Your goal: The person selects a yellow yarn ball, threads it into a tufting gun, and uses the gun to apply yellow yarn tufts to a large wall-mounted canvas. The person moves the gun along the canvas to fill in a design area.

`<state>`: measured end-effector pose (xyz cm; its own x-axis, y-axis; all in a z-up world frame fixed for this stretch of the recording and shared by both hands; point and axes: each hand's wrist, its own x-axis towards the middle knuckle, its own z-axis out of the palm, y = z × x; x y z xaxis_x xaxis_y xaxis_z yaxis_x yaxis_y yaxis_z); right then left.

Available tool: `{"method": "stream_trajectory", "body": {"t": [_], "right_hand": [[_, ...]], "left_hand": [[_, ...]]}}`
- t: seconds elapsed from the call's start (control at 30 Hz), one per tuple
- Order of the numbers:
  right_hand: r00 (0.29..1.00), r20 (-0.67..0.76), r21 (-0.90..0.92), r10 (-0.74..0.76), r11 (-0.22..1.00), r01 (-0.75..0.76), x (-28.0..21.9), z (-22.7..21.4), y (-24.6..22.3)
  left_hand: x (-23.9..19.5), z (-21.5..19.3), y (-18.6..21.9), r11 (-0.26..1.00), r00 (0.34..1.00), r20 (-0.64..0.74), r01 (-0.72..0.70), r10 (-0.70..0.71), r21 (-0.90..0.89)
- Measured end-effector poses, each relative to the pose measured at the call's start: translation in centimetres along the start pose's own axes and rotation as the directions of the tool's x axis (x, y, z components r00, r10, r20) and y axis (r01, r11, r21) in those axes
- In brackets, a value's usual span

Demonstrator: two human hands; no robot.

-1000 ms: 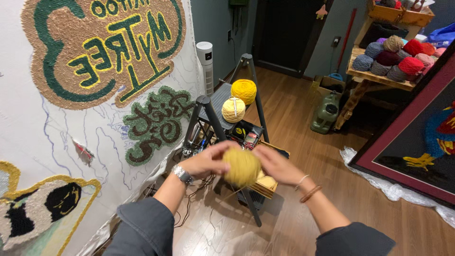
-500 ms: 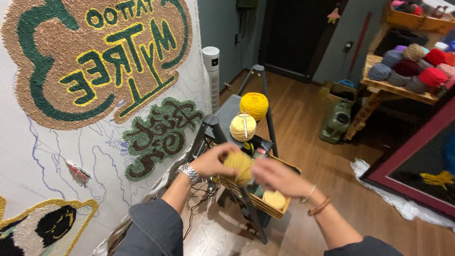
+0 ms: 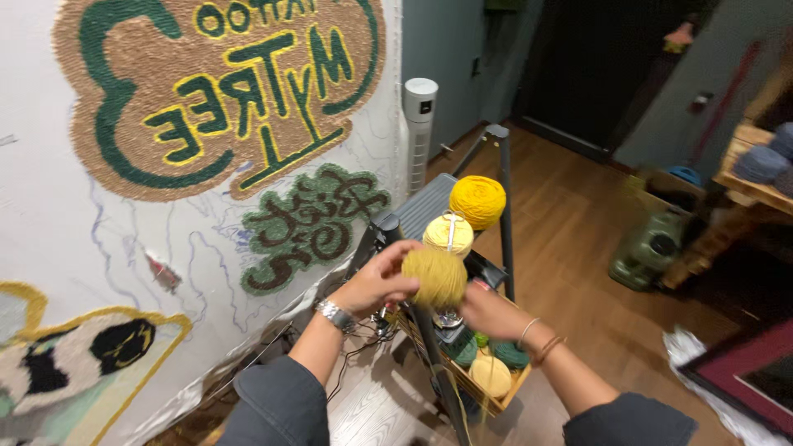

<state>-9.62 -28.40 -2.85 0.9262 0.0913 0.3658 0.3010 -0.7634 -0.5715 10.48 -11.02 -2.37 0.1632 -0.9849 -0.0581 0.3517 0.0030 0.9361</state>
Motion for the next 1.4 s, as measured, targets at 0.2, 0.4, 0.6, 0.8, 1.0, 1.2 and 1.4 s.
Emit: {"method": "stream_trajectory", "body": {"t": [0.2,0.4,0.6,0.8,1.0,1.2,1.4], "right_hand": [[0.900,0.204,0.494,0.385,0.753,-0.435,0.8,-5.8,-0.3],[0.908,0.418,0.333,-0.020,0.933,-0.133,-1.3,-4.3,0.0],[0.964,0.264,0.440,0.022,0.887,-0.141,-1.1,-6.6,4.9],[0.898,0.432,0.408,-0.086,0.906,-0.110,-4.9,-4.9,3.2],[0.956,0.282,0.529,-0.075,0.844,-0.090,-4.0,-5.7,4.0],[0.978,0.205,0.287,-0.045,0.958,-0.017,-6.4,-5.0,0.0],[0.997,-0.066,0.229,0.041,0.973,-0.025,-5.9,-6.3,-3.1]], "left_hand": [[-1.6,3.0,1.1,0.867,0.999,0.035,-0.039,0.025,0.497],[-1.6,8.0,-1.4,0.956,0.818,-0.502,-0.190,0.280,0.224],[-2.9,10.3,-3.8,0.937,0.972,-0.135,-0.140,0.191,0.320],[-2.6,11.8,-5.2,0.680,0.762,-0.497,0.103,0.415,0.726],[-4.1,14.0,-5.5,0.981,0.930,-0.325,-0.130,0.171,0.145],[-3.8,15.1,-6.2,0.957,0.623,-0.727,-0.171,0.289,0.234],[-2.9,16.3,-8.0,0.959,0.551,-0.808,-0.278,0.208,0.058]]}}
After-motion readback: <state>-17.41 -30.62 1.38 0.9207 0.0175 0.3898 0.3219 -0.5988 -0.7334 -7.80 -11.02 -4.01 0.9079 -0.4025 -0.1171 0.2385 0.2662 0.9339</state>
